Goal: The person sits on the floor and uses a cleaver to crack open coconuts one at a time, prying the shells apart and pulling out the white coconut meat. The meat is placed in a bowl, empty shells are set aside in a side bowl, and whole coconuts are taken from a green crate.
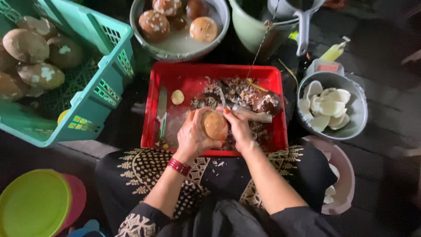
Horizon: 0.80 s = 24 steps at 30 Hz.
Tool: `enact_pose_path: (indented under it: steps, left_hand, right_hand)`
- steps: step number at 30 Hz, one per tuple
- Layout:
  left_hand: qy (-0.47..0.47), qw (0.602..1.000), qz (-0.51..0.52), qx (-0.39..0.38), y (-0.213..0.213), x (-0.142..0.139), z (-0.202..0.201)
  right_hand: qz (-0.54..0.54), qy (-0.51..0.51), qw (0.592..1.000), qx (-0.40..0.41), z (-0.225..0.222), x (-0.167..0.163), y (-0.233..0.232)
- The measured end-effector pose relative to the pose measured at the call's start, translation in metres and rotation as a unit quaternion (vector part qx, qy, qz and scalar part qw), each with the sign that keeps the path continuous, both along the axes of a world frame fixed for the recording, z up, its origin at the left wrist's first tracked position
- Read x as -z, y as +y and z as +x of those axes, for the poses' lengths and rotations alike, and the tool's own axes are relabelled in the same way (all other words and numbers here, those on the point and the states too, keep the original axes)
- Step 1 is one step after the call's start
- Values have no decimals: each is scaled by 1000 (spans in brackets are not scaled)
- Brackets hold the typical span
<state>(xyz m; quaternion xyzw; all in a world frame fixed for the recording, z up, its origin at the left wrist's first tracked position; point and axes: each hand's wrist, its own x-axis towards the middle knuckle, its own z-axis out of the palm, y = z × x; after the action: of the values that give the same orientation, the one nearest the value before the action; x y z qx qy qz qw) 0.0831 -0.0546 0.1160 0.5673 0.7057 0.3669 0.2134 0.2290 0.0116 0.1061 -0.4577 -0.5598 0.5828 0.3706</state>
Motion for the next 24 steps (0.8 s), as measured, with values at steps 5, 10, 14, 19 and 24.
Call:
enact_pose_path:
  steps: [5,10,14,19,24]
  left_hand:
    - [3,999,54,0,0,-1,2]
    - [2,1000,23,-2,-2,-5,4]
    - [25,999,30,5,-2,-8,8]
    - [24,999,45,4,-2,-11,7]
    - [51,999,13,-3,0,-6,10]
  right_hand:
    - [416,-232,878,37,5,4,-18]
    - [10,-175,985,-3,2,2,-8]
    - [-3,26,1000,3,-3,14,0]
    - [536,-187,821,62,2,25,-16]
    - [-34,-177,984,-19,-2,-16,1]
